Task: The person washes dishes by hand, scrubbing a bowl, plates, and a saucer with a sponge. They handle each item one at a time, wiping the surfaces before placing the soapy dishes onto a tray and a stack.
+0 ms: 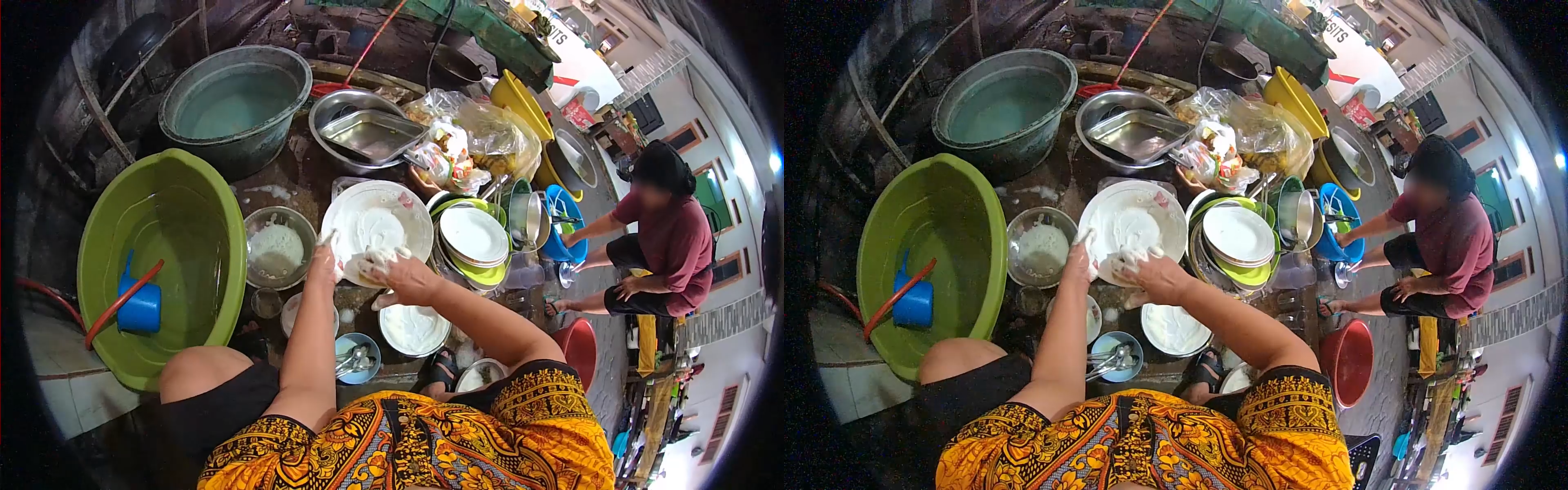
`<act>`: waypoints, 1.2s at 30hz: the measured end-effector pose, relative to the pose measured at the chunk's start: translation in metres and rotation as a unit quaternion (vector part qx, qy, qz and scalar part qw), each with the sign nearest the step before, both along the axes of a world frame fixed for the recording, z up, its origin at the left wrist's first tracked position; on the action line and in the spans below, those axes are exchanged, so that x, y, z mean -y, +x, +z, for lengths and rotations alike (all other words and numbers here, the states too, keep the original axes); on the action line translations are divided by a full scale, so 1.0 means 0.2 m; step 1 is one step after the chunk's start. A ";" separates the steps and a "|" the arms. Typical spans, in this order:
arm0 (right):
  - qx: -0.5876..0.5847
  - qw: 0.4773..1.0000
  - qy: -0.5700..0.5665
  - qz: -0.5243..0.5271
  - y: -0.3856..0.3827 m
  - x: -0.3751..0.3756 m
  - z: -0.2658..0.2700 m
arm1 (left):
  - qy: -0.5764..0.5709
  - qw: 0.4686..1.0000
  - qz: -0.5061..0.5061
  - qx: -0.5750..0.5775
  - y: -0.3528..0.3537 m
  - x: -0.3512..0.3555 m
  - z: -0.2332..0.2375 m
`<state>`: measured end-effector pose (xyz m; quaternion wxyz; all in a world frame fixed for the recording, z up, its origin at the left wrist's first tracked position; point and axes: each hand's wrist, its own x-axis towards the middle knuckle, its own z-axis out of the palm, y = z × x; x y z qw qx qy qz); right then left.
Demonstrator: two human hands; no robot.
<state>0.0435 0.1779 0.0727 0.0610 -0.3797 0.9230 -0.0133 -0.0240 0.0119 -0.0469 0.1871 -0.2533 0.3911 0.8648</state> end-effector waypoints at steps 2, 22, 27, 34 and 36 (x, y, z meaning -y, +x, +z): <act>0.066 0.997 0.038 -0.009 -0.01 -0.07 0.01 | -0.004 0.999 -0.031 -0.035 -0.02 0.03 -0.07; 0.291 0.340 -0.787 -0.425 -0.04 -0.13 -0.29 | -0.043 0.989 0.093 -0.106 0.04 -0.07 0.19; 0.238 0.429 -0.737 -0.465 -0.10 -0.17 -0.13 | -0.029 0.992 0.065 -0.101 0.04 -0.08 0.17; 0.289 0.333 -0.734 -0.516 0.01 -0.04 -0.49 | 0.009 0.984 0.157 -0.080 0.10 -0.22 0.21; 0.409 0.323 -0.736 -0.431 0.00 -0.20 -0.53 | 0.028 0.992 0.082 -0.094 0.07 -0.13 0.09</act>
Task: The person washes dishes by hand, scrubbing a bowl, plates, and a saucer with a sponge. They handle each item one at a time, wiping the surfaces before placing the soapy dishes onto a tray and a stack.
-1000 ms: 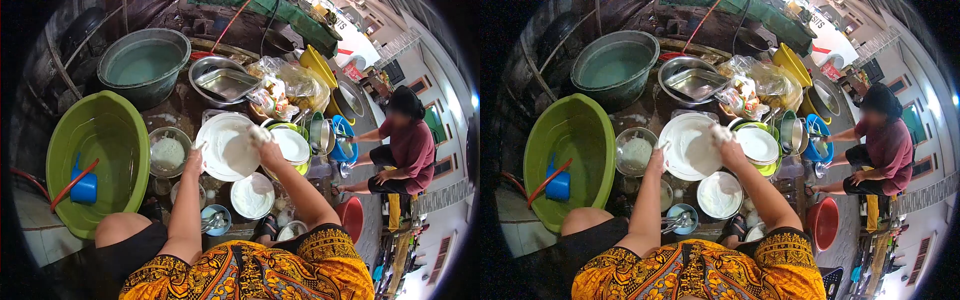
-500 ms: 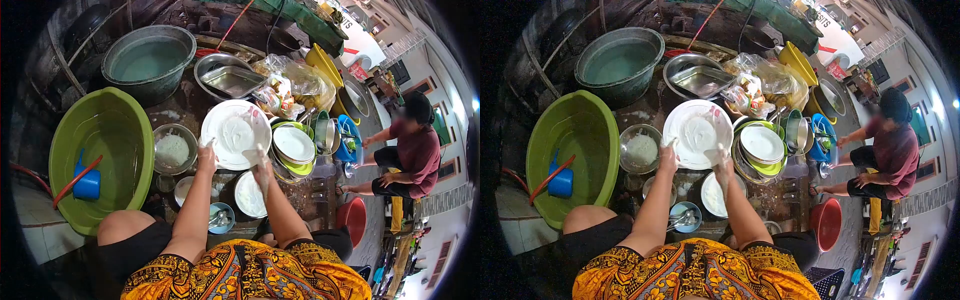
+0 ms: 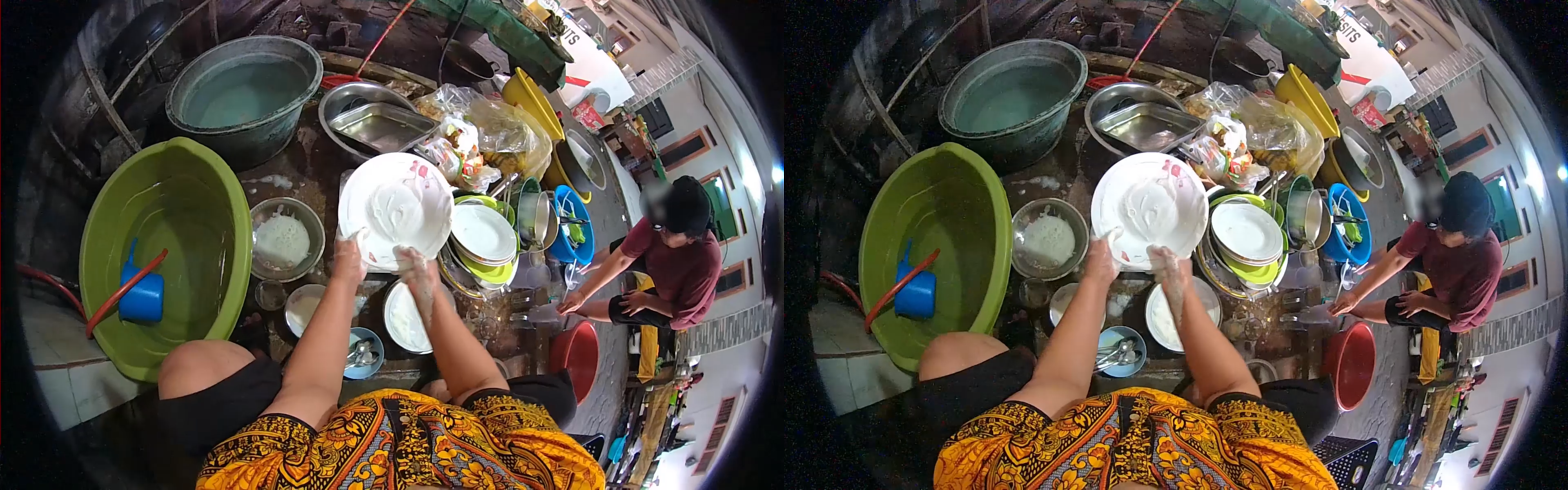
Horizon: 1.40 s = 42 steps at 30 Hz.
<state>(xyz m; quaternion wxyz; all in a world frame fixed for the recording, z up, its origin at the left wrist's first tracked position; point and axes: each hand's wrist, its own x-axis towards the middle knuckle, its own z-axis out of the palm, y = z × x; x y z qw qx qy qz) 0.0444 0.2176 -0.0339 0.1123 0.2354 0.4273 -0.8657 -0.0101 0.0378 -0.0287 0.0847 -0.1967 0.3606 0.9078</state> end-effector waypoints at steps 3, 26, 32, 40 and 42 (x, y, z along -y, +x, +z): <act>-0.070 0.958 0.268 -0.072 -0.04 0.04 0.26 | 0.013 0.997 -0.068 -0.023 -0.07 0.15 0.07; -0.151 0.987 0.028 -0.051 -0.01 0.24 0.69 | -0.023 0.985 -0.171 -0.029 -0.03 0.25 -0.02; -0.048 0.998 -0.003 -0.028 -0.20 0.23 0.49 | 0.099 0.963 -0.250 0.011 0.13 0.01 -0.27; -0.190 0.977 0.048 -0.088 -0.08 0.37 0.42 | 0.108 0.983 -0.138 0.060 0.10 0.09 -0.11; -0.224 0.969 0.062 -0.080 -0.10 0.40 0.62 | 0.104 0.979 -0.166 0.060 0.12 0.05 -0.06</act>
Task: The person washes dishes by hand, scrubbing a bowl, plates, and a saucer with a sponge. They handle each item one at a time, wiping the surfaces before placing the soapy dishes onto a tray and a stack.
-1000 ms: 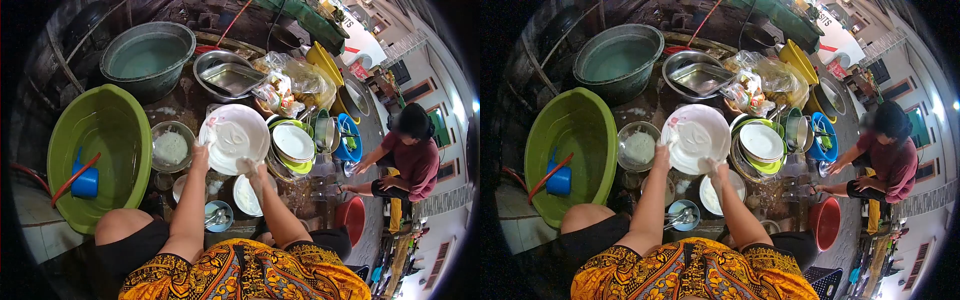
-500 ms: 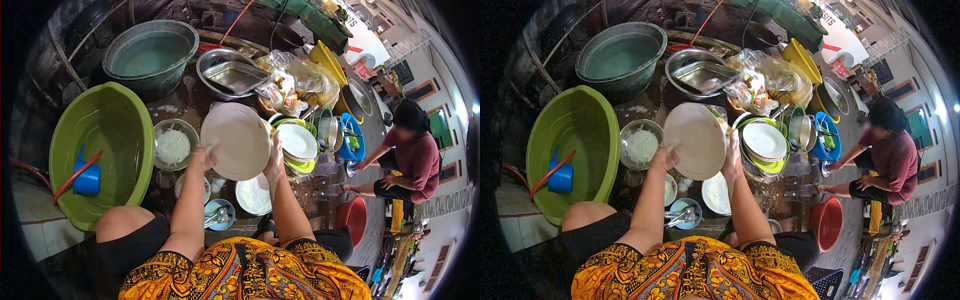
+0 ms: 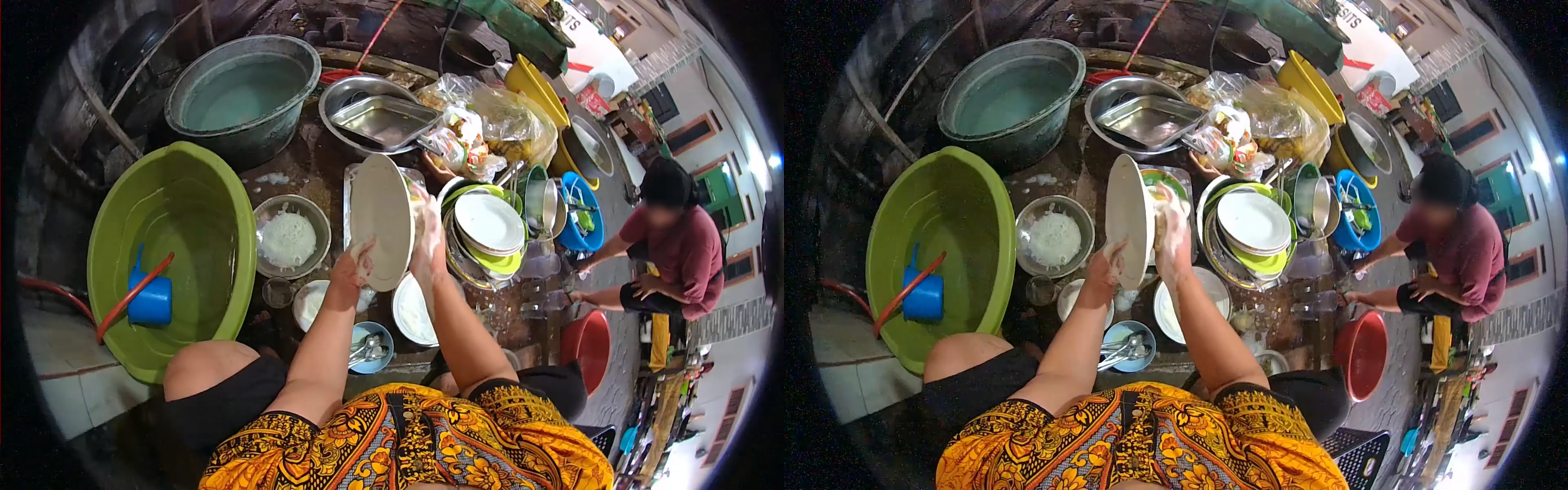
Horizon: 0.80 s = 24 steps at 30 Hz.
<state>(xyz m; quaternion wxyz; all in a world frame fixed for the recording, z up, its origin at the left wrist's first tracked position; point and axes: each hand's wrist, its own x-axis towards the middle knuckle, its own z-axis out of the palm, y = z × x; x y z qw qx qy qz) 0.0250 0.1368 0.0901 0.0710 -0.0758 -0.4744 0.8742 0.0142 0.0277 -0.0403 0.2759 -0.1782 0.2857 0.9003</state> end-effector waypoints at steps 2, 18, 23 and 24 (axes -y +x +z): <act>-0.020 0.996 0.081 -0.021 -0.10 -0.07 -0.12 | 0.002 0.999 -0.033 -0.006 0.03 -0.01 0.05; 0.110 0.989 -0.025 -0.094 0.06 -0.11 -0.47 | -0.035 0.981 0.187 0.026 -0.08 -0.08 0.03; 0.232 0.964 -0.068 -0.109 0.10 -0.08 -0.48 | -0.064 0.971 0.228 -0.005 -0.08 -0.20 -0.16; 0.240 0.966 -0.040 -0.089 0.08 -0.13 -0.44 | -0.078 0.970 0.228 -0.021 -0.10 -0.15 -0.10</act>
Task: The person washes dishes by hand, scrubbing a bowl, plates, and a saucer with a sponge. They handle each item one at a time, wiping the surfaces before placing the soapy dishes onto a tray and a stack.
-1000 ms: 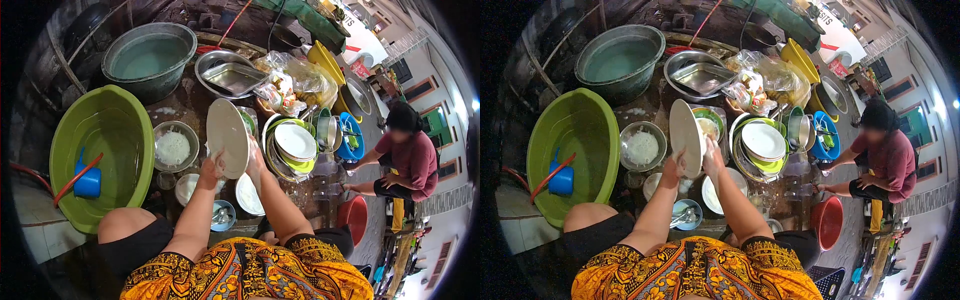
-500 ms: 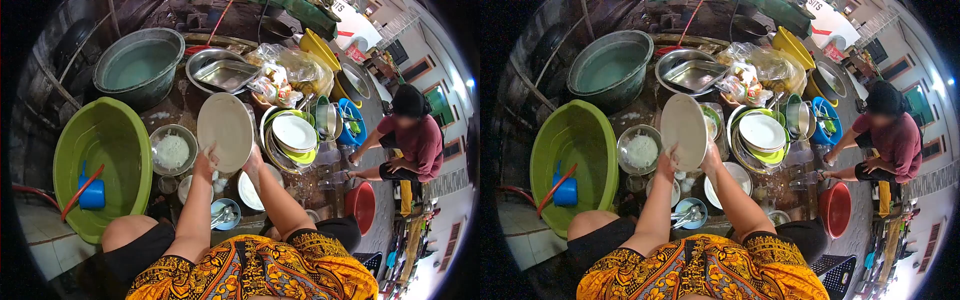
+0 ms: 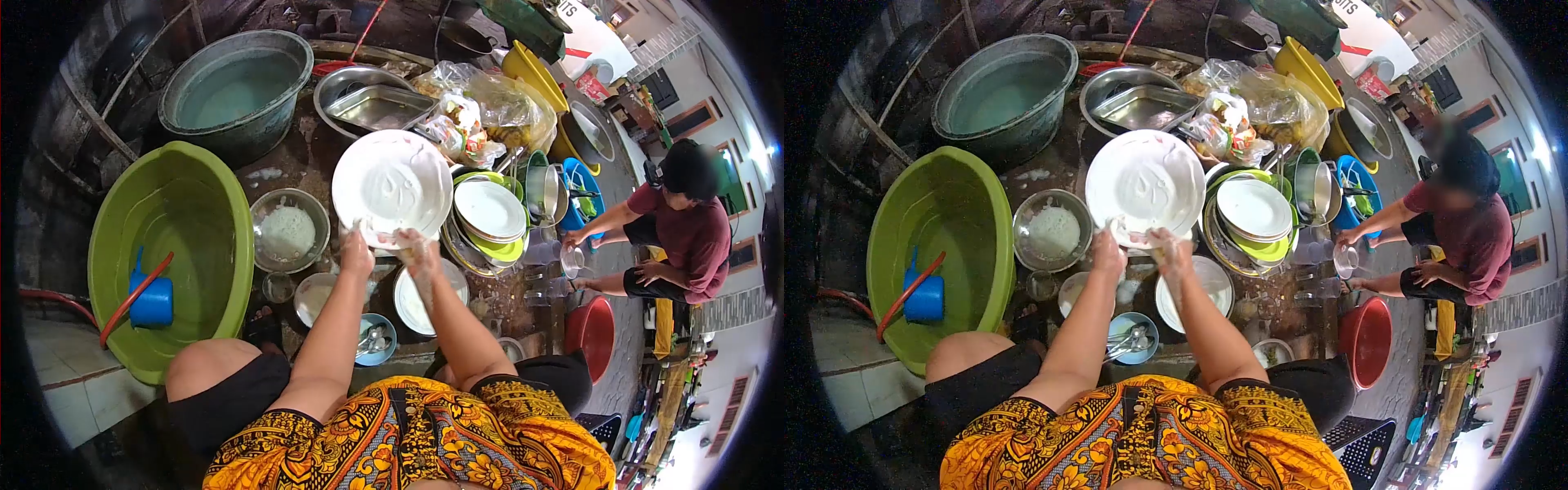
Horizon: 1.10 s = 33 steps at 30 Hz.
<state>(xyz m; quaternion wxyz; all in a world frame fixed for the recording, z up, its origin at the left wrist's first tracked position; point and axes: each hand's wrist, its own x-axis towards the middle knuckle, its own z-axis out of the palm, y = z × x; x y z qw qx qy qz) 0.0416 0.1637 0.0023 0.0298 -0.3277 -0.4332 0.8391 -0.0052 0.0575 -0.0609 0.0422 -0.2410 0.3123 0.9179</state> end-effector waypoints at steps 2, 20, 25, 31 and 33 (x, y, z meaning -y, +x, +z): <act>-0.066 0.997 0.016 0.045 -0.01 -0.13 0.06 | -0.220 0.966 -0.081 -0.111 -0.07 0.10 -0.07; 0.135 0.975 0.113 0.137 0.17 -0.34 0.06 | 0.015 0.984 -0.170 -0.044 -0.03 0.16 0.16; 0.098 0.987 0.081 0.099 0.15 -0.35 -0.13 | -0.155 0.970 -0.185 -0.014 0.03 0.06 0.19; 0.193 0.979 -0.034 0.052 0.27 -0.17 -0.23 | -0.120 0.992 -0.007 0.034 0.11 -0.05 -0.22; 0.143 0.868 0.474 0.025 0.26 -0.26 -0.20 | -0.234 0.971 -0.035 0.021 0.12 -0.03 -0.22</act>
